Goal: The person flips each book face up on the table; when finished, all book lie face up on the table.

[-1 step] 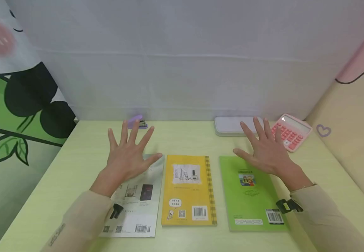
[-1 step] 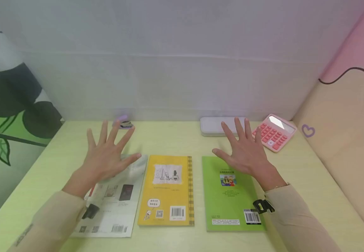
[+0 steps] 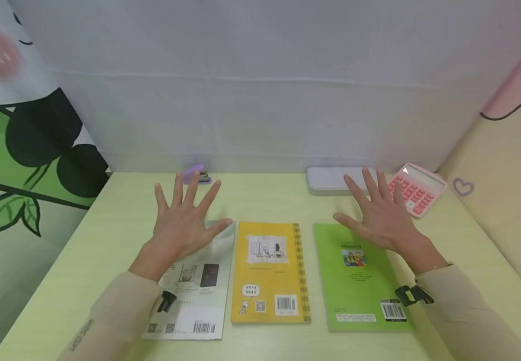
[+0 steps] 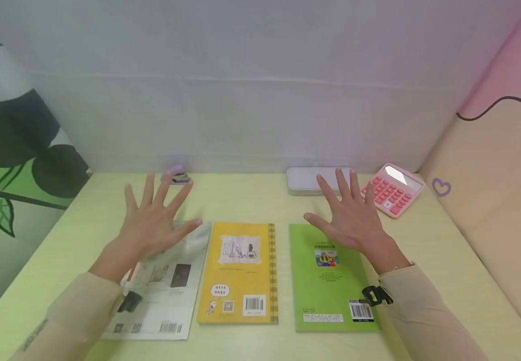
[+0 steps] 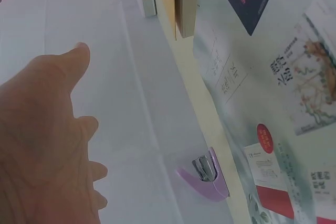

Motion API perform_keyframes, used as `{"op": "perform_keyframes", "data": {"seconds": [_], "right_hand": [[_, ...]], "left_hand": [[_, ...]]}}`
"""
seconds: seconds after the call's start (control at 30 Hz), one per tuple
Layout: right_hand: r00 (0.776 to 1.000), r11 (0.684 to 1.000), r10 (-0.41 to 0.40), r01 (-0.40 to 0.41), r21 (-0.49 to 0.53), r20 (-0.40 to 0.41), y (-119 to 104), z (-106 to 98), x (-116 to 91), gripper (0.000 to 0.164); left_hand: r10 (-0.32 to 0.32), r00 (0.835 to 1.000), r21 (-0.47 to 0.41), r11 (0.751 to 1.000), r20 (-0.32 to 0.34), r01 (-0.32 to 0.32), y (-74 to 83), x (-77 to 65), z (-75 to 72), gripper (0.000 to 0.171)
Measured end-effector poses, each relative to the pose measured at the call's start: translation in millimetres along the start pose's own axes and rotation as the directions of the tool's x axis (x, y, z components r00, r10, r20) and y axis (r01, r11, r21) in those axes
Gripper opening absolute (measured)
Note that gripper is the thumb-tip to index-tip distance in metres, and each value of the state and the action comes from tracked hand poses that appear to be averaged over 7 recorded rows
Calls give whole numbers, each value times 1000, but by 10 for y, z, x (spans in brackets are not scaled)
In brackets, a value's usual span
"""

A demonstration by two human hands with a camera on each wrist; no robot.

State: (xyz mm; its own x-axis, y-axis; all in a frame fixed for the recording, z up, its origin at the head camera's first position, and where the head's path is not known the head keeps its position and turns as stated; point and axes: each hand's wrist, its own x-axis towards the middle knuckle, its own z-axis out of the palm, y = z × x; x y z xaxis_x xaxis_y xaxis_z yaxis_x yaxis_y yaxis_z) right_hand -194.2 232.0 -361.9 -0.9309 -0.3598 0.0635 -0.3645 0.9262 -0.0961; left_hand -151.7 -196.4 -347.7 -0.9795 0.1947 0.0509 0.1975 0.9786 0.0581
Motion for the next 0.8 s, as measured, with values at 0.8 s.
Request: {"op": "perform_keyframes", "data": {"seconds": [0.8], "right_hand": [[985,794,-169,109,599,46,-1060,143,826,44]], "left_hand": [[-210,956,-220,942,204,254,-563,-1158,-135,83]]}}
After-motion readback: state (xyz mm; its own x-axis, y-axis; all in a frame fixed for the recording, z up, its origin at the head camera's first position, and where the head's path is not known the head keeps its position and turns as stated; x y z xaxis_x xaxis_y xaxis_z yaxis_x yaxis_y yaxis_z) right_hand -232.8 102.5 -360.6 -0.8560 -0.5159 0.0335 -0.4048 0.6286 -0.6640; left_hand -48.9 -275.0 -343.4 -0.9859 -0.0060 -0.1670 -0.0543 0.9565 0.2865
